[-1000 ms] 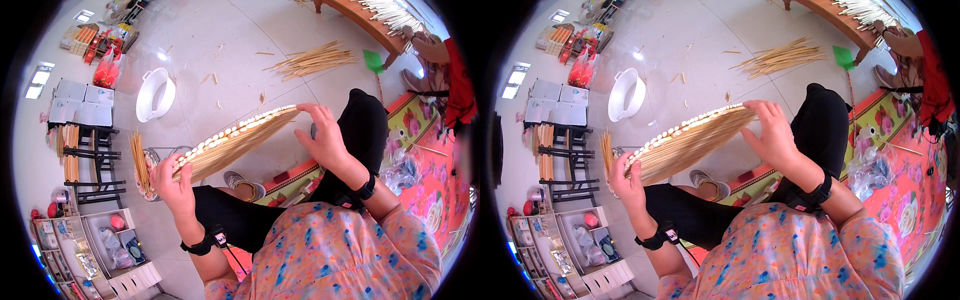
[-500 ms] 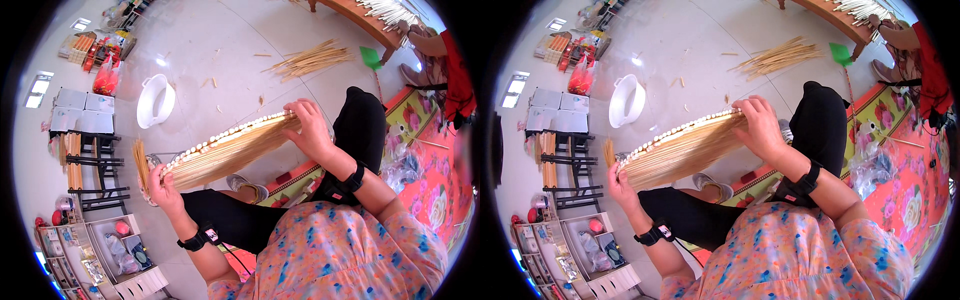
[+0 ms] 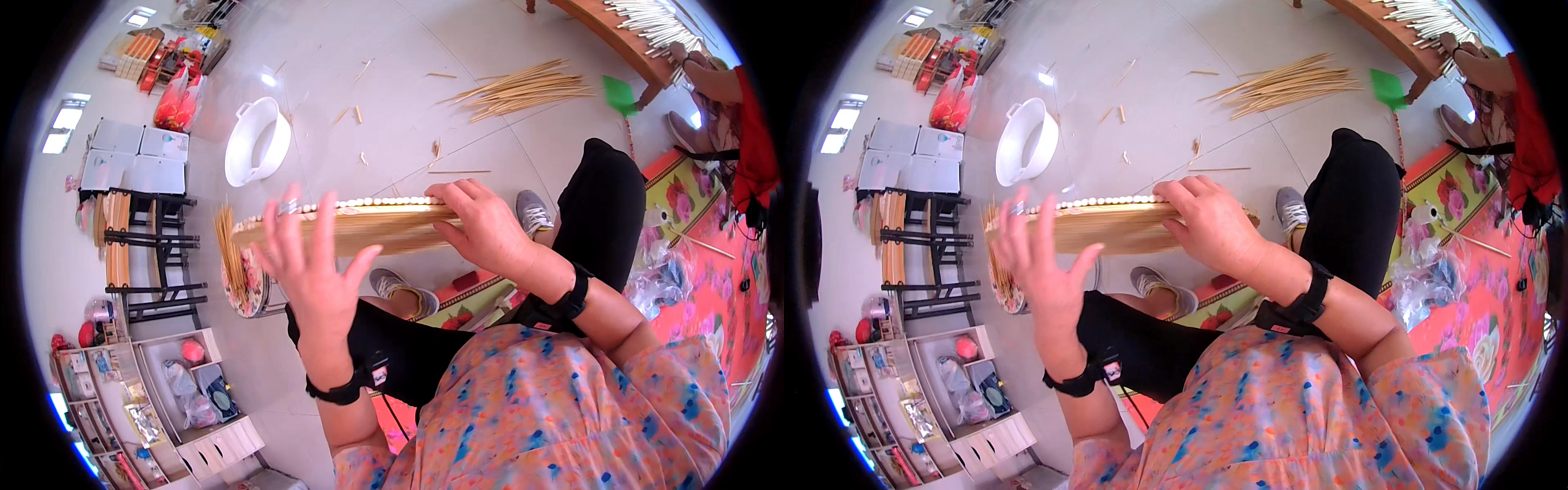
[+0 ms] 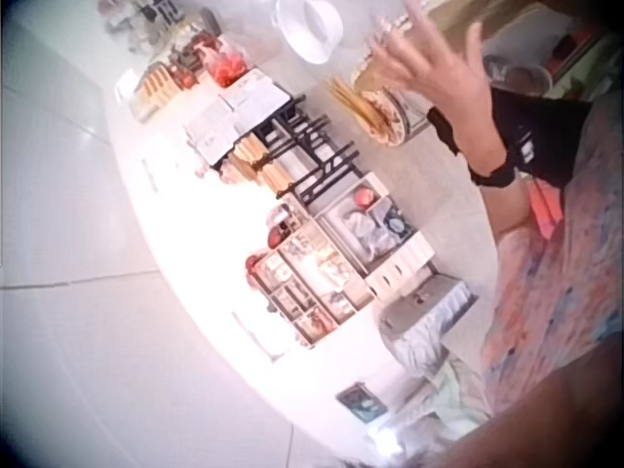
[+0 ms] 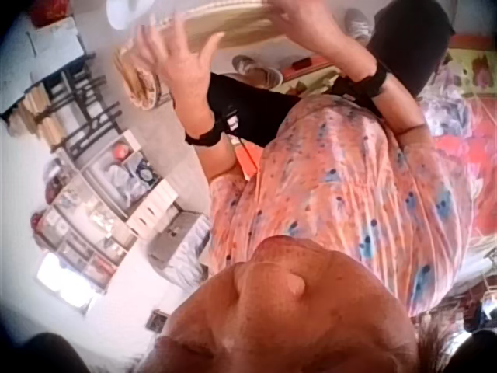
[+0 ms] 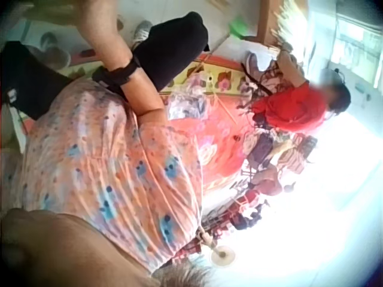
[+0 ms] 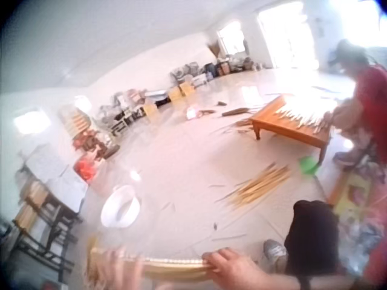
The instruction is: The person trims the edges of a bamboo fan using shears, then handles the circular bamboo structure, aligning the slats by hand.
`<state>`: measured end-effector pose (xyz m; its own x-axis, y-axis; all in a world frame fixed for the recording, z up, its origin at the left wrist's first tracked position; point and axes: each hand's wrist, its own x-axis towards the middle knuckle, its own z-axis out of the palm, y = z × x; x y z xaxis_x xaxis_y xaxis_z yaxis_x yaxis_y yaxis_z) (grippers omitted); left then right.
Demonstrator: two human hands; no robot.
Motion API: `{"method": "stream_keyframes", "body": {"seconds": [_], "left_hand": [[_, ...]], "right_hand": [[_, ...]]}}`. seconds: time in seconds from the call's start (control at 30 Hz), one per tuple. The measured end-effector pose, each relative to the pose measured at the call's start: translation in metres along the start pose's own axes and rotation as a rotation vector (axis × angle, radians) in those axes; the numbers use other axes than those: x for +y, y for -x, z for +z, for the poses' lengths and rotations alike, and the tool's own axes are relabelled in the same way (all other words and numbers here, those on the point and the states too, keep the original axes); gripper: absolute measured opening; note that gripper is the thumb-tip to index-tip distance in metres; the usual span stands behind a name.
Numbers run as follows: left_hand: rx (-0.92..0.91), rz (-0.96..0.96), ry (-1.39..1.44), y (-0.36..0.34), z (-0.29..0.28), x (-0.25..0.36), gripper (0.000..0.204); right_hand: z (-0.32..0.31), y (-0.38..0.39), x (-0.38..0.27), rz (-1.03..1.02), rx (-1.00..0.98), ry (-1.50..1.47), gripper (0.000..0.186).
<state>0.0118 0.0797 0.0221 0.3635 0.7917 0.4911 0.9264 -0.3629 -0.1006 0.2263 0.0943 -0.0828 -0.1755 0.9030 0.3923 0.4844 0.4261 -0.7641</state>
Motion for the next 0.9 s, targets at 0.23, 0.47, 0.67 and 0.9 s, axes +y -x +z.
{"method": "stream_keyframes", "body": {"seconds": [0.23,0.47,0.67,0.9], "left_hand": [[-0.066,-0.02,0.148,-0.003,0.031,-0.025,0.057],[-0.048,0.015,0.251,-0.006,0.036,-0.032,0.056],[-0.075,-0.014,0.204,-0.004,0.032,-0.042,0.054],[-0.054,-0.123,0.172,0.01,0.025,-0.062,0.064]], "right_hand": [[-0.006,0.017,0.01,0.137,-0.1,0.043,0.052],[0.004,0.041,0.014,0.215,-0.191,-0.052,0.056],[0.018,0.057,0.027,0.341,-0.326,-0.117,0.052],[0.046,0.07,0.037,0.346,-0.378,-0.122,0.039]]}}
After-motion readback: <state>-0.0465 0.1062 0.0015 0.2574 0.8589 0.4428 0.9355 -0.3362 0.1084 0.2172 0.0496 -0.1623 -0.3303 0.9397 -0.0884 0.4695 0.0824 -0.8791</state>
